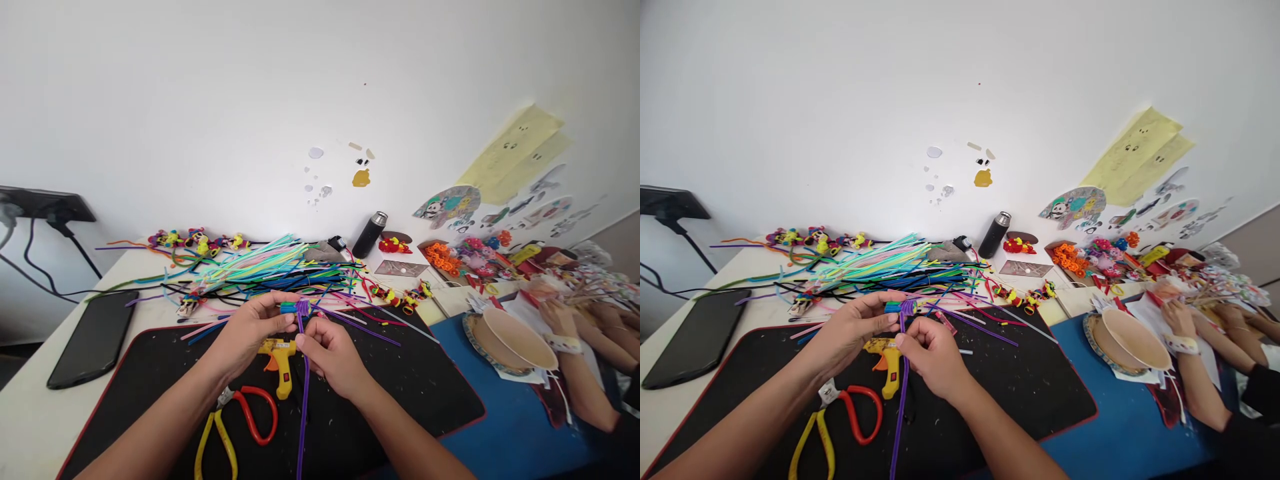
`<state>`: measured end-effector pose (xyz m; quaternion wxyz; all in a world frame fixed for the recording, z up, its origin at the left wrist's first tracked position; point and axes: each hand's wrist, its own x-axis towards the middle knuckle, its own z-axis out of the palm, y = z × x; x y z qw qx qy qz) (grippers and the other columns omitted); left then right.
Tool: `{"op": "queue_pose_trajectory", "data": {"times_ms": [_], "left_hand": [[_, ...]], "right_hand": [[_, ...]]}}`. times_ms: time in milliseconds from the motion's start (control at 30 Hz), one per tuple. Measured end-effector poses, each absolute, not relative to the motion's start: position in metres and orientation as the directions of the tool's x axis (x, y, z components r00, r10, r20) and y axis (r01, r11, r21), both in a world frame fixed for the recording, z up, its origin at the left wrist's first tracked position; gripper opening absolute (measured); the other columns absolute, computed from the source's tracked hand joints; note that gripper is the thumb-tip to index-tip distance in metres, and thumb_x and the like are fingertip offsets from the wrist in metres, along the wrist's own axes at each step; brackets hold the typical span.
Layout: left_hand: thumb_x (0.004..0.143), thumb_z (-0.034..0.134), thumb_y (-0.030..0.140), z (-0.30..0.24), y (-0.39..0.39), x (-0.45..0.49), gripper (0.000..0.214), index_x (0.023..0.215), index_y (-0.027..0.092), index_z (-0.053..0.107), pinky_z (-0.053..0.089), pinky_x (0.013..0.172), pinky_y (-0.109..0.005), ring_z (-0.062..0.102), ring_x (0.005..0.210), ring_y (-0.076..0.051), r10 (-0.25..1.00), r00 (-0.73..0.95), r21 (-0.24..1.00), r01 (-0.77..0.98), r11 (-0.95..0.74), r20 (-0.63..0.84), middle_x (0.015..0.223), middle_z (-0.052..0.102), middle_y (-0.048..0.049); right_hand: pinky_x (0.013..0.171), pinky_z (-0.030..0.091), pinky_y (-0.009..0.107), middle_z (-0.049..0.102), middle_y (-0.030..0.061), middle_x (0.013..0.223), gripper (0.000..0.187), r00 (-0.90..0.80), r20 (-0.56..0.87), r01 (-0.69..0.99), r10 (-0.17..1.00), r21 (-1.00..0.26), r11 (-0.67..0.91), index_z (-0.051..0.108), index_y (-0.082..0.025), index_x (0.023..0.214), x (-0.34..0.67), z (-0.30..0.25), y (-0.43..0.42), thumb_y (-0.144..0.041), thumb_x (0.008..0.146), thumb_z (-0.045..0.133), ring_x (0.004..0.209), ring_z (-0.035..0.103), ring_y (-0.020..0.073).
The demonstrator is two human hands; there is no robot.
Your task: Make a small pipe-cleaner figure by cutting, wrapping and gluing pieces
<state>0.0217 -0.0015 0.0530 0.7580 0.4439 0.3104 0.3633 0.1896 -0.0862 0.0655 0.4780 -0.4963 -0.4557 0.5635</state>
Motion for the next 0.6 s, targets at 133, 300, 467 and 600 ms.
{"op": "queue_pose_trajectory", "data": {"times_ms": [133,300,467,600], "left_hand": [[0.074,0.095,0.034,0.0574,-0.0036,0.0238,0.034,0.104,0.02,0.086,0.061,0.088,-0.03,0.074,0.096,-0.022,0.82,0.544,0.831,-0.363,0.423,-0.18,0.113,0.081,-0.0102],[0.073,0.097,0.034,0.0594,-0.0054,0.026,0.033,0.1,0.021,0.086,0.061,0.089,-0.029,0.074,0.098,-0.022,0.841,0.513,0.817,-0.403,0.413,-0.173,0.109,0.081,-0.008],[0.068,0.1,0.028,0.0602,-0.0077,0.0277,0.041,0.105,0.021,0.086,0.06,0.087,-0.028,0.073,0.093,-0.019,0.834,0.503,0.777,-0.421,0.467,-0.228,0.109,0.08,-0.0073],[0.068,0.099,0.03,0.06,-0.0099,0.0304,0.036,0.099,0.018,0.086,0.057,0.076,-0.025,0.07,0.081,-0.017,0.809,0.539,0.763,-0.415,0.496,-0.234,0.095,0.081,-0.0081]], "right_hand": [[0.041,0.024,0.022,0.042,-0.0112,0.052,0.055,-0.045,-0.122,-0.057,0.992,-0.991,-0.124,0.05,-0.022,0.071,0.1889,0.0664,-0.0863,-0.065,0.083,0.081,0.04,0.034,0.0059],[0.042,0.024,0.022,0.042,-0.0112,0.051,0.053,-0.045,-0.12,-0.058,0.992,-0.991,-0.122,0.05,-0.023,0.071,0.1893,0.0638,-0.086,-0.065,0.084,0.08,0.04,0.033,0.0062],[0.042,0.025,0.022,0.042,-0.0113,0.051,0.053,-0.042,-0.121,-0.062,0.992,-0.99,-0.123,0.049,-0.023,0.071,0.1881,0.0629,-0.0854,-0.063,0.084,0.081,0.04,0.033,0.0061],[0.041,0.025,0.021,0.041,-0.0112,0.052,0.051,-0.032,-0.122,-0.061,0.992,-0.99,-0.124,0.05,-0.022,0.071,0.1868,0.0611,-0.0847,-0.061,0.083,0.082,0.041,0.034,0.006]]}}
